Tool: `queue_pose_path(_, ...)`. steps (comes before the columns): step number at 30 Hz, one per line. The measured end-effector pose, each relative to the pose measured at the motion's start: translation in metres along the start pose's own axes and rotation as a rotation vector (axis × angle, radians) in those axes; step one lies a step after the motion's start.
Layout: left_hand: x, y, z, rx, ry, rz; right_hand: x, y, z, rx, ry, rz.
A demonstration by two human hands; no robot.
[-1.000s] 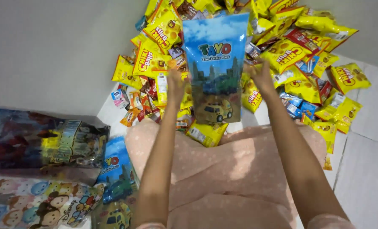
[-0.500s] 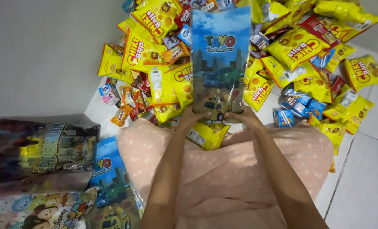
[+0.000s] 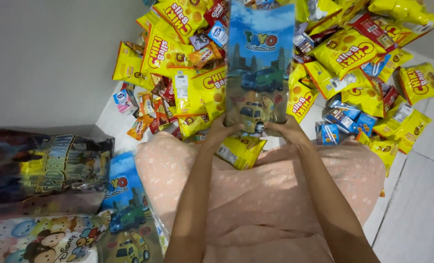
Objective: The person is sorting and packing various snack bags and toys from a large pile into larger plastic bags.
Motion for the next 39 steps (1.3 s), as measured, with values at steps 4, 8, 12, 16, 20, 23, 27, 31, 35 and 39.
queue_pose_path(4, 0.005, -0.006, 0.001, 0.014, -0.015, -0.047, 0.001, 0.011, 0.012, 0.038, 0.148, 0.061)
queue_pose_path(8, 0.006, -0.006, -0.004, -0.001, 0.028, -0.101, 0.016, 0.002, 0.023, 0.082, 0.377, 0.035)
queue_pose_path(12, 0.005, -0.003, -0.012, -0.027, 0.046, -0.099, 0.021, 0.022, 0.054, 0.100, 0.572, -0.019)
queue_pose_path(16, -0.003, 0.005, -0.022, -0.065, -0.004, 0.017, 0.032, -0.003, 0.027, 0.112, 0.387, -0.062)
queue_pose_path(20, -0.022, 0.028, -0.059, -0.001, -0.068, 0.120, 0.027, -0.022, -0.001, 0.160, 0.202, -0.120)
queue_pose_path(23, -0.021, 0.035, -0.066, -0.062, -0.055, 0.112, 0.010, -0.010, 0.004, 0.256, 0.066, -0.023)
queue_pose_path(27, -0.017, 0.040, -0.071, -0.027, -0.038, 0.162, 0.008, -0.012, -0.006, 0.257, -0.118, 0.021)
queue_pose_path(31, -0.012, 0.031, -0.067, -0.082, -0.027, 0.152, 0.018, -0.020, -0.026, 0.306, -0.023, -0.064)
queue_pose_path(35, 0.001, 0.008, -0.001, -0.158, -0.073, 0.085, 0.012, 0.001, -0.014, 0.330, -0.085, -0.054)
queue_pose_path(39, 0.019, -0.017, 0.057, -0.186, -0.200, -0.003, -0.005, 0.018, 0.011, 0.295, 0.045, -0.126)
Point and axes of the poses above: each hand's wrist, its own y-axis towards the middle knuckle, its own x-axis out of the palm, z = x × y, the point moved 4 cm from there along y, towards the middle knuckle, and after that the axes turned 12 degrees about x, right-handed, at the moved point
